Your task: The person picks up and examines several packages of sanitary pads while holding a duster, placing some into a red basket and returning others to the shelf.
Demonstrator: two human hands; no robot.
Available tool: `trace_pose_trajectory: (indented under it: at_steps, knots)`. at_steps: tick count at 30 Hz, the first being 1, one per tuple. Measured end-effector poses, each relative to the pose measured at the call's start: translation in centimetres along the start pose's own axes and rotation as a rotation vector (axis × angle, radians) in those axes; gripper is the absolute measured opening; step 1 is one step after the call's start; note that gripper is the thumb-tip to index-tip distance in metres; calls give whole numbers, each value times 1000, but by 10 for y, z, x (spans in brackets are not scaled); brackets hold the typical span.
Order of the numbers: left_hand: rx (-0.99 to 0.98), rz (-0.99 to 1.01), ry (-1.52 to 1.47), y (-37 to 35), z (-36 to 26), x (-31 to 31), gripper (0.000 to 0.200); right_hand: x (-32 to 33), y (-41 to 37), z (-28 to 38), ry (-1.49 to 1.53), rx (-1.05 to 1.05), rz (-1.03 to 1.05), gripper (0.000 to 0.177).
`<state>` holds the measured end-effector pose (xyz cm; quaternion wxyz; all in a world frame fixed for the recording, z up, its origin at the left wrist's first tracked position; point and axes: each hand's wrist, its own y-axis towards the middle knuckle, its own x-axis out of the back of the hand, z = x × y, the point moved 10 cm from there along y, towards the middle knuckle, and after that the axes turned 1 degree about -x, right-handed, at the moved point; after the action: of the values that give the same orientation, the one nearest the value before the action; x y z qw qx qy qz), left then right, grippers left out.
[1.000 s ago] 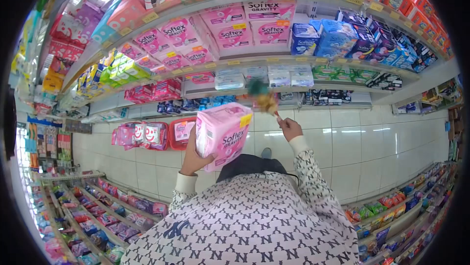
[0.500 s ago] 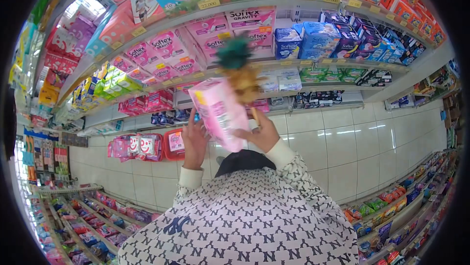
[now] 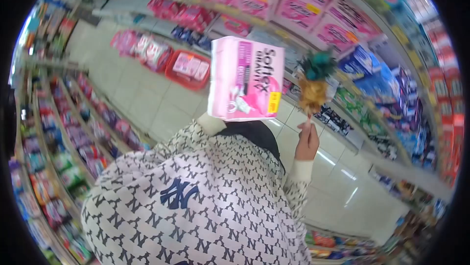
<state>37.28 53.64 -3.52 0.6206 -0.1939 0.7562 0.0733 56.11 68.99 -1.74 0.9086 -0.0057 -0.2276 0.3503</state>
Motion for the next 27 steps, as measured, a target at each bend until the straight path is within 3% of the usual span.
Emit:
trace_pose_trajectory:
  at_steps: [1, 3, 4, 5, 7, 9, 11, 12, 14, 17, 18, 19, 21, 22, 23, 25, 27]
  knots:
    - [-11, 1, -13, -4, -2, 2, 69, -2, -13, 8, 4, -10, 5, 23]
    - [-18, 5, -33, -13, -3, 4, 69, -33, -43, 53, -272, 267, 169, 21]
    - [-22, 9, -38, -16, -4, 3, 69, -48, -54, 92, -271, 407, 201, 19]
    - [-24, 9, -37, -17, -6, 3, 69, -51, -45, 73, -376, 362, 208, 22]
    - [-19, 1, -42, -15, 9, 1, 70, -10, 2, 0, -311, 128, 57, 26]
    - [-29, -5, -47, -10, 20, -2, 70, 21, 32, -6, -252, 223, -31, 31]
    - [-40, -1, -36, -7, 24, -5, 70, 34, 34, -6, -139, 57, 42, 30]
    - [-38, 3, -37, -16, 8, -2, 71, -14, 15, 42, -163, 155, 74, 30]
    - [-46, -22, -8, -4, 36, -12, 71, -1, -3, 89, -231, 399, 157, 31]
    - [-67, -57, 72, 9, 43, -18, 72, 13, 39, 61, -120, 402, 36, 32]
    - [-82, -58, 113, 16, 35, -17, 72, 14, 70, -2, 54, 56, 176, 29]
    - [-113, -67, 214, 3, -21, -6, 72, -55, 63, 36, 186, -8, 116, 29]
    - [-245, -123, 480, 3, -49, -11, 72, -53, 45, 57, 482, -146, 70, 28]
    - [-363, -137, 620, 8, -49, -14, 78, -33, 41, 52, 656, -57, 117, 29]
    - [-482, -170, 761, 13, -50, -17, 85, -31, 32, 60, 599, 34, 94, 31]
    - [-508, -198, 794, 25, -54, -34, 96, -40, 13, 96, 472, 203, 47, 37]
    - [-585, -210, 905, 38, -63, -47, 103, -46, 28, 81, 430, 172, -10, 41]
